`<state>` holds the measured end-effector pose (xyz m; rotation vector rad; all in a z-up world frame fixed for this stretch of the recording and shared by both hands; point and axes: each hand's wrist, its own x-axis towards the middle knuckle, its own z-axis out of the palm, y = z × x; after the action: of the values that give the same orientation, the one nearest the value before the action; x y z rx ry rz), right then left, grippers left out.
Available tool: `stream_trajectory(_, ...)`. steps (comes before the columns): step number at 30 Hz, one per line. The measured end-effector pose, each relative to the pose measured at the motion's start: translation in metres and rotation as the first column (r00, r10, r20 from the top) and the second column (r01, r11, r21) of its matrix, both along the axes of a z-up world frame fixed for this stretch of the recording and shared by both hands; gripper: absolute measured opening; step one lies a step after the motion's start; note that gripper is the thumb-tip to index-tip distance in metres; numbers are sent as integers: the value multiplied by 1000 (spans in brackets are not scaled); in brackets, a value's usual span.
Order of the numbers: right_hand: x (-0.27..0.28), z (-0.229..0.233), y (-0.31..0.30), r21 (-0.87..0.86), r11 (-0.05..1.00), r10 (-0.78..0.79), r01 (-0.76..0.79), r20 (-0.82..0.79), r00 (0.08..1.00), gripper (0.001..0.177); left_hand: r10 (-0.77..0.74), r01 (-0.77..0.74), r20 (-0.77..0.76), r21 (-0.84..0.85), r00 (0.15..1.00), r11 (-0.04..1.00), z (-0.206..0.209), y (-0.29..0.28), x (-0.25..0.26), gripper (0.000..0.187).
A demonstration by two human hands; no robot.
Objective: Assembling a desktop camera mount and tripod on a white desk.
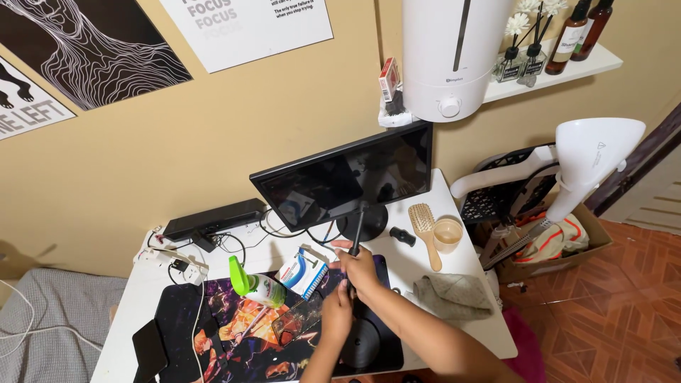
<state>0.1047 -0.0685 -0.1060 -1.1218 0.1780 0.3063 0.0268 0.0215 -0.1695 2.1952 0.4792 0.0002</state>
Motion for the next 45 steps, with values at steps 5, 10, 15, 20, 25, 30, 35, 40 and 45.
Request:
stream_trajectory(5,13,-1,-24,-60,895,444,-442,34,895,38,-53,43,-14,-395,999,918,-18,23,-2,58)
stream_trajectory(10,6,-53,-42,-404,746,587,-529,25,809,32,-175,168,-166,-53,970,984,-68,68,-26,40)
stream_trajectory(15,-15,-115,-48,-572,609,627,-550,-78,775,36,-174,193,-361,18,916,981,-175,117,-55,42)
stream_trajectory(20,-24,-146,-49,-567,673,535,-475,-70,842,33,-167,206,-424,47,890,977,-212,124,-72,36)
stream_trajectory(25,-44,-117,-47,-708,568,607,-420,17,794,34,-102,111,-366,5,925,994,-192,111,-73,36)
stream_trajectory(30,-66,-99,-30,-829,454,698,-326,104,709,30,68,-54,163,-89,984,995,-53,64,-62,38)
stream_trajectory(35,-63,-110,-24,-947,271,802,-171,124,585,36,-131,113,377,69,917,991,67,8,-39,36)
stream_trajectory(40,-72,-122,-29,-629,664,647,-405,212,732,32,-314,322,-90,402,945,857,12,-5,-7,39)
stream_trajectory(45,-95,-158,-4,-701,609,620,-370,131,773,32,-368,448,-274,344,889,825,23,-18,-20,38)
